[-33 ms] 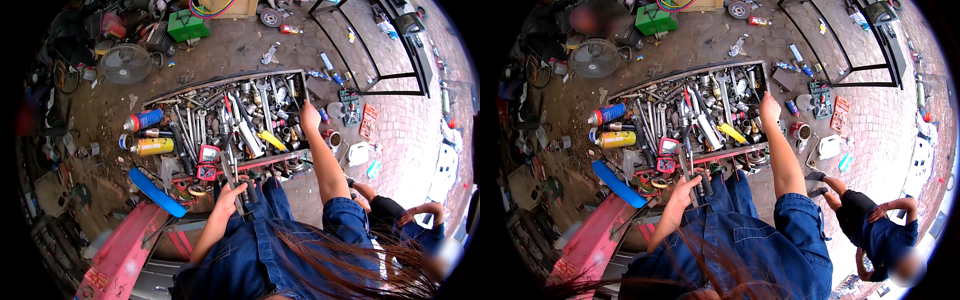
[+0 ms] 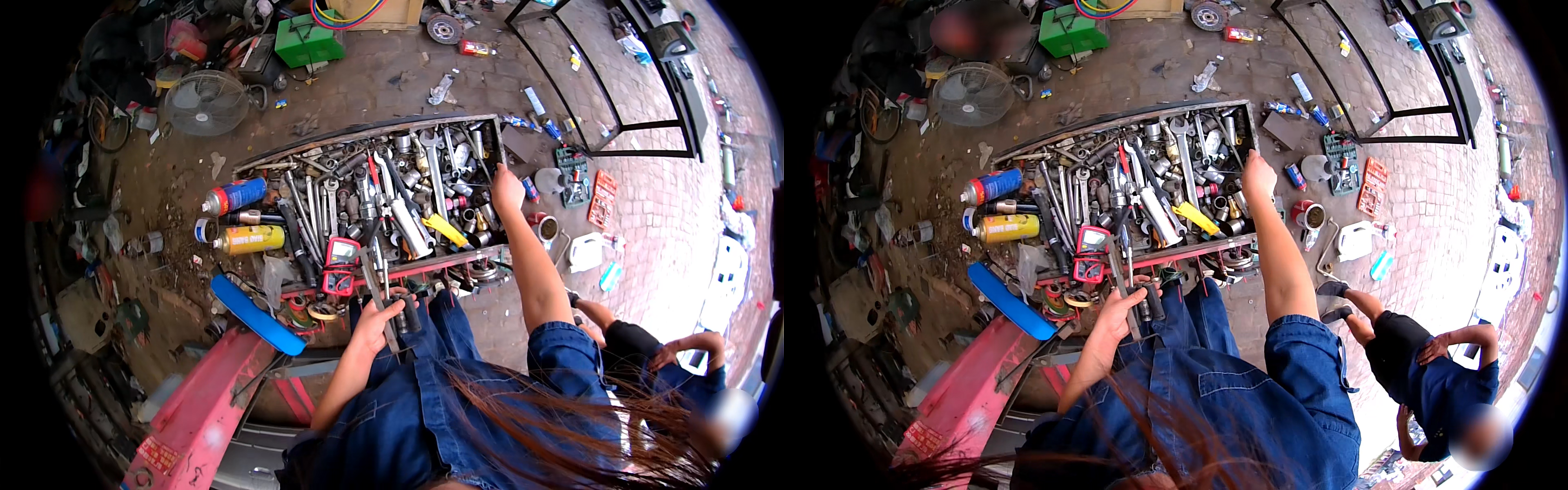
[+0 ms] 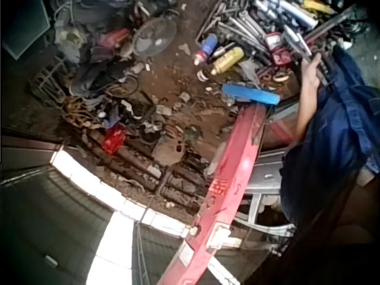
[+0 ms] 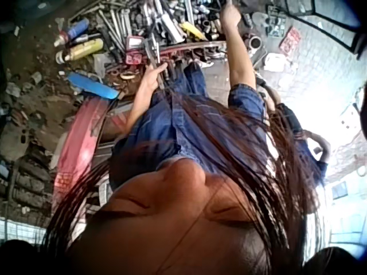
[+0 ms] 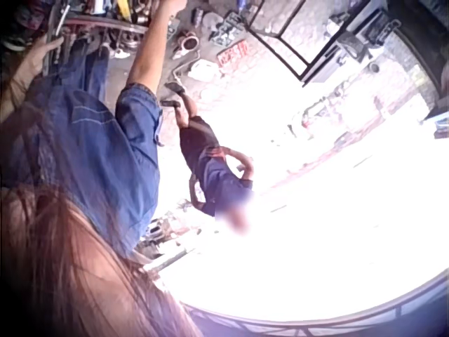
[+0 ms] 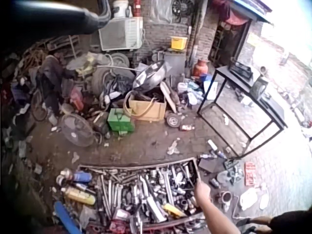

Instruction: The person handles a multimeter and probes, then selects a vernier caliper and a metal component from a tool cart and performs measurements.

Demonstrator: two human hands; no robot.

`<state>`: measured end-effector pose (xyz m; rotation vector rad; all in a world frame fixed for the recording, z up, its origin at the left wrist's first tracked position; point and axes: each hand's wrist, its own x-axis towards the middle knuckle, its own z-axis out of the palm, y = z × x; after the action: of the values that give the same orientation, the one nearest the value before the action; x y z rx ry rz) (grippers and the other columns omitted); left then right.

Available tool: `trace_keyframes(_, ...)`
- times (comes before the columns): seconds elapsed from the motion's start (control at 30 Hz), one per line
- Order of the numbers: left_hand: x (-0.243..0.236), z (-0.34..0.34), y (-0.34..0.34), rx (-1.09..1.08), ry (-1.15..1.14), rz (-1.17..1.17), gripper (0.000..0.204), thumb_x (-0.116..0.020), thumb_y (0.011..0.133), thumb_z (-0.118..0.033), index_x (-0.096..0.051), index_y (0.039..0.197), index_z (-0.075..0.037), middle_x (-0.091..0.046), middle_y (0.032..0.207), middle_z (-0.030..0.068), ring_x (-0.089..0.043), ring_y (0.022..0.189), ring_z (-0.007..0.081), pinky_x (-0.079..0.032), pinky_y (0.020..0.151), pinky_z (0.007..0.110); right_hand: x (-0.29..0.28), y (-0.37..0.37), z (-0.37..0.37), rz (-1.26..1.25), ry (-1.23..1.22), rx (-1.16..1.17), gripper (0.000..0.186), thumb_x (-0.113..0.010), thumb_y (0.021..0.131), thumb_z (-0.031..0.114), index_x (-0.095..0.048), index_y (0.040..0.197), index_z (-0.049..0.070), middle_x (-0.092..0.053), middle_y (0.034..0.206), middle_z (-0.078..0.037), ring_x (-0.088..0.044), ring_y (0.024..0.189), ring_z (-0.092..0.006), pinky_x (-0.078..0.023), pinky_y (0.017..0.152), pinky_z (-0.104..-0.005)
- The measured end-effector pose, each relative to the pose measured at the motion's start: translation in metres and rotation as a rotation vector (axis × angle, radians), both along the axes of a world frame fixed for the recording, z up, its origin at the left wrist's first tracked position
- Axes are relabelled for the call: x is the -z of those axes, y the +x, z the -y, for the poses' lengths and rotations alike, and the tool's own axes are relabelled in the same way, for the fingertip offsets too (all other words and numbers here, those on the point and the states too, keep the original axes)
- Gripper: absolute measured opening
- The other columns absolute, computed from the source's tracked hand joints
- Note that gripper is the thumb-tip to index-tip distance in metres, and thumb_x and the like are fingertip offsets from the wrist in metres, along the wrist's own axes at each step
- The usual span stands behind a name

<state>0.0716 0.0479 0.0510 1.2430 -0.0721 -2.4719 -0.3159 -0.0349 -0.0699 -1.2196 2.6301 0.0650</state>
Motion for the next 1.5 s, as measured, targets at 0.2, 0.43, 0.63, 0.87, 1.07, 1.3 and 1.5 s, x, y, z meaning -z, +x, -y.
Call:
trace_keyframes(0.2, -0.001, 0.003, 0.0, -0.005, -0.014, -0.012, 0.031, -0.061, 0.088, -0.002, -0.052, 0.118, 0.0, -0.062, 0.114, 0.0179, -0.063, 0.102, 0.029, -0.055, 0.084, 0.039, 0.0, -0.014, 0.02, 0.082, 0.113, 0.016, 0.025, -0.066, 0.08, 0.029, -0.066, 0.096, 0.01, -0.068, 0.09, -0.017, -0.066, 0.086, -0.0349, -0.052, 0.074, -0.0457)
trace_keyframes(0.43, -0.01, 0.01, -0.01, -0.041, 0.007, -0.042, 0.03, -0.061, 0.088, -0.003, -0.053, 0.117, -0.001, -0.063, 0.108, 0.0173, -0.064, 0.1, 0.0288, -0.056, 0.082, 0.041, -0.004, -0.015, -0.006, 0.149, -0.322, -0.06, 0.024, -0.075, 0.073, 0.02, -0.065, 0.088, 0.005, -0.064, 0.086, -0.015, -0.061, 0.078, -0.0339, -0.05, 0.076, -0.0405)
trace_keyframes(0.63, -0.016, 0.013, -0.024, 0.004, -0.033, -0.042, 0.029, -0.06, 0.089, -0.004, -0.053, 0.117, 0.0, -0.063, 0.108, 0.0173, -0.064, 0.101, 0.0293, -0.056, 0.082, 0.041, -0.057, 0.021, -0.041, 0.35, -0.713, 0.182, 0.019, -0.067, 0.084, 0.011, -0.052, 0.088, 0.0, -0.059, 0.073, -0.013, -0.062, 0.069, -0.0239, -0.048, 0.065, -0.0336)
trace_keyframes(0.87, -0.021, 0.016, -0.049, 0.138, -0.048, -0.073, 0.029, -0.061, 0.089, -0.004, -0.053, 0.116, 0.001, -0.063, 0.109, 0.0177, -0.064, 0.1, 0.0287, -0.057, 0.08, 0.041, -0.127, 0.047, -0.12, 1.647, -0.8, 0.541, 0.009, -0.058, 0.094, 0.013, -0.053, 0.097, 0.005, -0.058, 0.094, 0.0, -0.061, 0.089, -0.0113, -0.053, 0.085, -0.0273)
trace_keyframes(1.07, -0.038, 0.012, -0.082, 0.274, -0.087, -0.157, 0.038, -0.061, 0.09, -0.009, -0.049, 0.124, 0.0, -0.062, 0.11, 0.0172, -0.064, 0.101, 0.0276, -0.056, 0.084, 0.04, -0.163, 0.074, -0.156, 1.774, -0.721, 0.517, 0.012, -0.056, 0.096, 0.017, -0.053, 0.096, 0.006, -0.059, 0.093, 0.0, -0.062, 0.088, -0.0103, -0.056, 0.08, -0.0266)
trace_keyframes(1.3, -0.058, -0.004, -0.104, 0.387, -0.08, -0.165, 0.035, -0.062, 0.088, -0.009, -0.05, 0.121, -0.002, -0.064, 0.103, 0.0161, -0.067, 0.091, 0.0254, -0.058, 0.077, 0.037, -0.183, 0.083, -0.188, 1.575, -0.575, 0.494, 0.031, -0.059, 0.094, 0.031, -0.062, 0.093, 0.001, -0.064, 0.083, -0.001, -0.059, 0.07, -0.0054, -0.052, 0.066, -0.0207)
trace_keyframes(1.5, -0.068, -0.024, -0.116, 0.455, -0.053, -0.15, 0.031, -0.058, 0.092, -0.014, -0.052, 0.119, -0.001, -0.066, 0.101, 0.0138, -0.068, 0.084, 0.0208, -0.058, 0.072, 0.033, -0.179, 0.104, -0.217, 1.812, -0.72, 0.582, 0.028, -0.047, 0.099, 0.033, -0.057, 0.106, 0.008, -0.063, 0.092, 0.001, -0.057, 0.074, -0.0052, -0.048, 0.065, -0.0215)
